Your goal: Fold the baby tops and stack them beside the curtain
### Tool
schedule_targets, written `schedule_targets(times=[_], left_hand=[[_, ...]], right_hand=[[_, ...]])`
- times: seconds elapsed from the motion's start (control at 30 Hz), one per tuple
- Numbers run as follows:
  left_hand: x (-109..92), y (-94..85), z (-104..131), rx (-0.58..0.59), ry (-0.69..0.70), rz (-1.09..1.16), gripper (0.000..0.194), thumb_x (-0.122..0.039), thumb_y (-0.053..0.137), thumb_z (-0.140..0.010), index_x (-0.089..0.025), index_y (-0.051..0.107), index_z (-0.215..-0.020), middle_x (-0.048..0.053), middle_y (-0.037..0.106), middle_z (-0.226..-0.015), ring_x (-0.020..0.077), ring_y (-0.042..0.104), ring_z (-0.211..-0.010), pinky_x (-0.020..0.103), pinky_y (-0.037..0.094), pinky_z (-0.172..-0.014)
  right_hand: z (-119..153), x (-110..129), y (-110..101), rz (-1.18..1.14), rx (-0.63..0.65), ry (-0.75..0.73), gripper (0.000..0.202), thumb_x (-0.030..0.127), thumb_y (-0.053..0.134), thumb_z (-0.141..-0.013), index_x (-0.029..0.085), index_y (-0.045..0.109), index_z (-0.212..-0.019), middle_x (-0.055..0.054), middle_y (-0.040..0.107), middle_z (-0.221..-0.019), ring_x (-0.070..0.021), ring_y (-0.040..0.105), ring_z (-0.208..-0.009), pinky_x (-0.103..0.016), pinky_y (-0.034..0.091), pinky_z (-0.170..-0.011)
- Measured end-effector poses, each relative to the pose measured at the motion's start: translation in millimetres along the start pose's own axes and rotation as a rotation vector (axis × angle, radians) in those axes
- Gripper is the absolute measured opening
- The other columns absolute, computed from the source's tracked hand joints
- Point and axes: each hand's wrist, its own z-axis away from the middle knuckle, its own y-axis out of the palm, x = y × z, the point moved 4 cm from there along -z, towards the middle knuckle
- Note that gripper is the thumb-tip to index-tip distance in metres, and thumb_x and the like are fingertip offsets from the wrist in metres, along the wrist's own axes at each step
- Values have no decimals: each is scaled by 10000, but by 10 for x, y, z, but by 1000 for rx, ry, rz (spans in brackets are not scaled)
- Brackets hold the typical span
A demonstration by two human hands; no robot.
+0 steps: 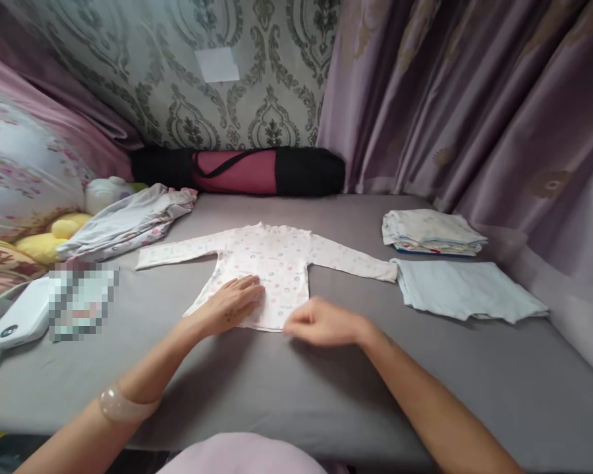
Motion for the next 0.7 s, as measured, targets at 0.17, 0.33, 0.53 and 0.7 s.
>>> schedule_targets(times=[0.17,0.33,0.53,0.7], left_hand=[[-295,74,-451,-124,90,119,209,-199,390,-950,-180,574,-1048,110,625,-1055,228,606,-1066,375,495,-943],[-422,345,-775,-227,0,52,330,-169,380,-936,-117,501,-1238,182,561,-1326,272,479,-1316,460,385,-1109],[-453,510,-840,-108,-116,-2,555,-387,361,-996,-70,366,-1451,202,337,-1545,335,244,-1459,495,261,-1176],[-486,523,-805,-60,-57,-60,550,-427,308,-1010,-168,349,-1494,171,268,-1583,351,182,-1472,545,225,-1171]], right_hand=[[-300,-546,-519,496,-485,366,252,195,499,-919,212,680,-1094,-61,657,-1174,-202,588,-1076,-277,437,-881],[-478,-729,-534,716,-438,474,272,223,432,-954,209,657,-1106,-89,618,-1176,-218,572,-1095,-298,448,-859],[-510,-809,-481,796,-453,494,351,199,305,-993,200,633,-1119,-97,610,-1151,-215,587,-1032,-300,436,-826],[-510,-882,-499,815,-488,472,374,161,276,-994,172,629,-1117,-121,609,-1145,-219,570,-1033,-296,420,-840]])
